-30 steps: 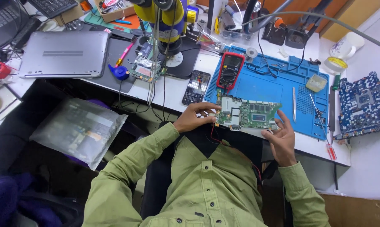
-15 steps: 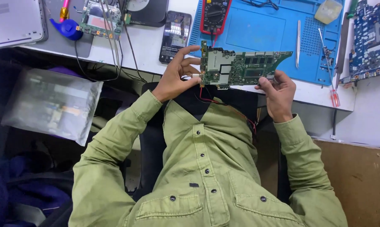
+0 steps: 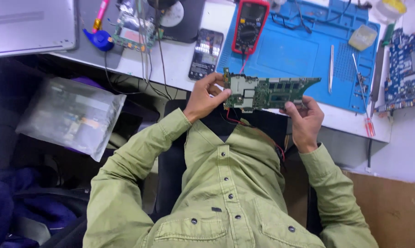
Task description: The person uses a multimeter to test points on a green circuit board, then flips the board over to inspect the other side. They place the board on a blue mat and use tweezers to pick up a small component from a container.
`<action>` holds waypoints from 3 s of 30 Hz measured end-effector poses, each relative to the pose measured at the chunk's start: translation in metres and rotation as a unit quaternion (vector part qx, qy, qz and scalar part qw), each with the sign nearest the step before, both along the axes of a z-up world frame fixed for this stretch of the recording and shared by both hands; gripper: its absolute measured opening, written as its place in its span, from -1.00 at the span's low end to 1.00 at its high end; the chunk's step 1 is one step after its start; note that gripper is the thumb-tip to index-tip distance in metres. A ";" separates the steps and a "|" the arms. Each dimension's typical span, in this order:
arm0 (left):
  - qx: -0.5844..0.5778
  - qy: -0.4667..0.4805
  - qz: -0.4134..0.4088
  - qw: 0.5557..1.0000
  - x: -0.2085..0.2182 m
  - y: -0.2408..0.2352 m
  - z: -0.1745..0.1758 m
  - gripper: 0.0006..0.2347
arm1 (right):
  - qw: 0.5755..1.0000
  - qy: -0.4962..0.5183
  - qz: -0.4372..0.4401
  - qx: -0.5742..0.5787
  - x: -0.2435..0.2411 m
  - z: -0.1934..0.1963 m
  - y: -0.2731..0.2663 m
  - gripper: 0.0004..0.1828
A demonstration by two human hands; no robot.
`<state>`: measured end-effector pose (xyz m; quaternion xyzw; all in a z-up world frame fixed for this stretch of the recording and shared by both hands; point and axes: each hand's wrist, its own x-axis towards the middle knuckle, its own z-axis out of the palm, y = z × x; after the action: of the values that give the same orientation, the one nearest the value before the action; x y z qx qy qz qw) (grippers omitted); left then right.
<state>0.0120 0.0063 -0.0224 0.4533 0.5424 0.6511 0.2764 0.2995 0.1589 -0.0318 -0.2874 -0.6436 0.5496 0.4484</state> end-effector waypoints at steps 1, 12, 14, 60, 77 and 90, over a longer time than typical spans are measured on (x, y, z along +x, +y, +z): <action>0.011 0.010 0.008 1.000 0.000 0.000 0.005 -0.67 | 1.000 0.010 0.008 0.011 0.001 -0.004 0.002 -0.71; -0.003 -0.038 0.011 0.999 0.004 0.002 -0.006 -0.72 | 1.000 -0.016 -0.010 -0.012 0.000 0.005 -0.010 -0.73; 0.001 -0.035 0.012 0.999 0.002 0.004 -0.010 -0.72 | 1.000 -0.012 -0.006 -0.014 -0.001 0.007 -0.009 -0.72; -0.009 0.094 -0.050 0.994 0.018 -0.015 0.027 -0.77 | 0.978 -0.163 -0.073 0.106 -0.001 0.034 -0.019 -0.46; -0.012 0.105 -0.009 0.994 0.017 -0.013 0.026 -0.80 | 0.976 -0.166 -0.059 0.127 -0.003 0.037 -0.021 -0.45; -0.010 0.082 -0.016 0.996 0.017 -0.014 0.026 -0.85 | 0.978 -0.162 -0.048 0.123 -0.003 0.039 -0.024 -0.46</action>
<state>0.0294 -0.0076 0.0036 0.5114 0.5625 0.6013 0.2459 0.2967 0.1354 0.0069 -0.3459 -0.7558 0.3899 0.3964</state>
